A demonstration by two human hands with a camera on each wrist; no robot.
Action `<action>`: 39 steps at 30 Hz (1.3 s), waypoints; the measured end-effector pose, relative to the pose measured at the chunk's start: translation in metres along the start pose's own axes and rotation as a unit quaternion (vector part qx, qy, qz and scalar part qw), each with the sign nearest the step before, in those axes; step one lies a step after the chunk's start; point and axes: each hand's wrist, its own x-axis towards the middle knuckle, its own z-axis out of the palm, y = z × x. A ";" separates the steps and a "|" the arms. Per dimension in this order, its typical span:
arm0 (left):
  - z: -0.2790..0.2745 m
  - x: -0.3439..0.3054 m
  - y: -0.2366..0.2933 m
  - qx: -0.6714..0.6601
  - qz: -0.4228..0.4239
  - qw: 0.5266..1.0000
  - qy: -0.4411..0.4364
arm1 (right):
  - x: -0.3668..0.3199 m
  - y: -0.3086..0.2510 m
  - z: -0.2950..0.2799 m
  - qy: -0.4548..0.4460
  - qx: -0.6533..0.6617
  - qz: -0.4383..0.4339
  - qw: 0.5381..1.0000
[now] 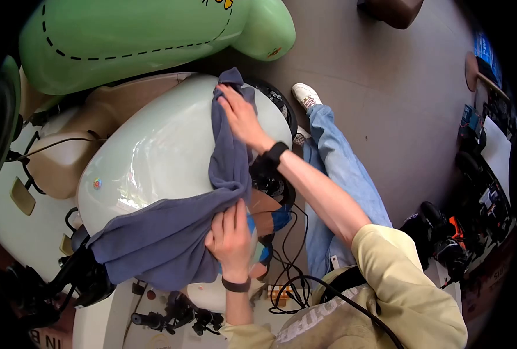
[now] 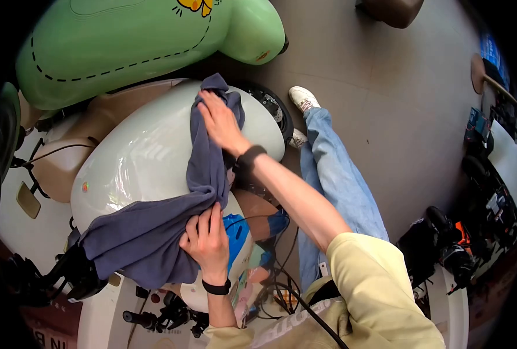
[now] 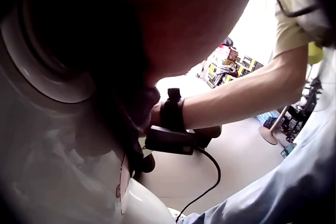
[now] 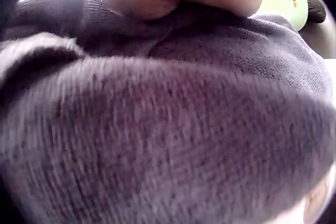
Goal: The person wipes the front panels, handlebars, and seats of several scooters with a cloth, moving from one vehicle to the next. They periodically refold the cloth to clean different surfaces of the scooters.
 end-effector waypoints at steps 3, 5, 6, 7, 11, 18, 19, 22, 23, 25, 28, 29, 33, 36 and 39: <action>0.006 0.007 0.004 -0.044 0.006 0.998 -0.046 | 0.007 0.012 -0.004 -0.015 0.000 -0.003 1.000; 0.015 0.008 0.003 -0.097 0.012 0.993 -0.068 | -0.003 0.008 -0.006 -0.014 -0.006 -0.039 0.999; 0.021 0.006 0.003 -0.110 0.005 0.992 -0.060 | -0.011 -0.007 -0.008 -0.022 -0.026 -0.100 0.994; 0.027 0.004 0.005 -0.125 -0.002 0.991 -0.052 | -0.017 -0.031 -0.008 -0.042 -0.034 -0.129 0.990; 0.032 0.011 0.010 -0.224 -0.025 0.974 -0.030 | 0.017 -0.074 -0.002 -0.087 -0.027 -0.254 0.963; 0.037 0.032 0.014 -0.269 -0.020 0.963 0.020 | 0.112 0.014 0.023 -0.233 -0.091 -0.097 0.963; 0.037 0.035 0.015 -0.281 -0.020 0.960 0.010 | 0.107 0.041 0.025 -0.203 -0.106 -0.115 0.967; 0.038 0.039 0.015 -0.295 -0.025 0.955 -0.017 | 0.071 0.059 -0.002 -0.174 -0.077 -0.034 0.981; 0.043 0.035 0.014 -0.291 -0.023 0.956 -0.019 | 0.050 0.095 0.007 -0.084 -0.052 -0.135 0.986; 0.055 0.027 0.014 -0.303 -0.032 0.952 -0.038 | 0.008 0.096 -0.001 -0.026 0.057 -0.056 0.997; 0.052 0.026 0.009 -0.261 0.001 0.964 -0.055 | -0.017 0.083 0.012 0.002 -0.009 -0.046 0.999; 0.053 0.023 0.006 -0.246 0.017 0.968 -0.052 | -0.018 0.093 0.024 0.034 -0.084 -0.132 0.987; 0.045 0.028 0.005 -0.242 0.042 0.967 -0.061 | 0.031 0.019 0.011 -0.037 -0.059 -0.208 0.976; 0.052 0.031 0.006 -0.270 0.035 0.962 -0.027 | 0.101 0.024 0.023 -0.216 -0.097 -0.159 0.958; 0.055 0.036 0.009 -0.271 0.024 0.962 -0.023 | 0.116 0.033 0.014 -0.268 -0.159 -0.169 0.935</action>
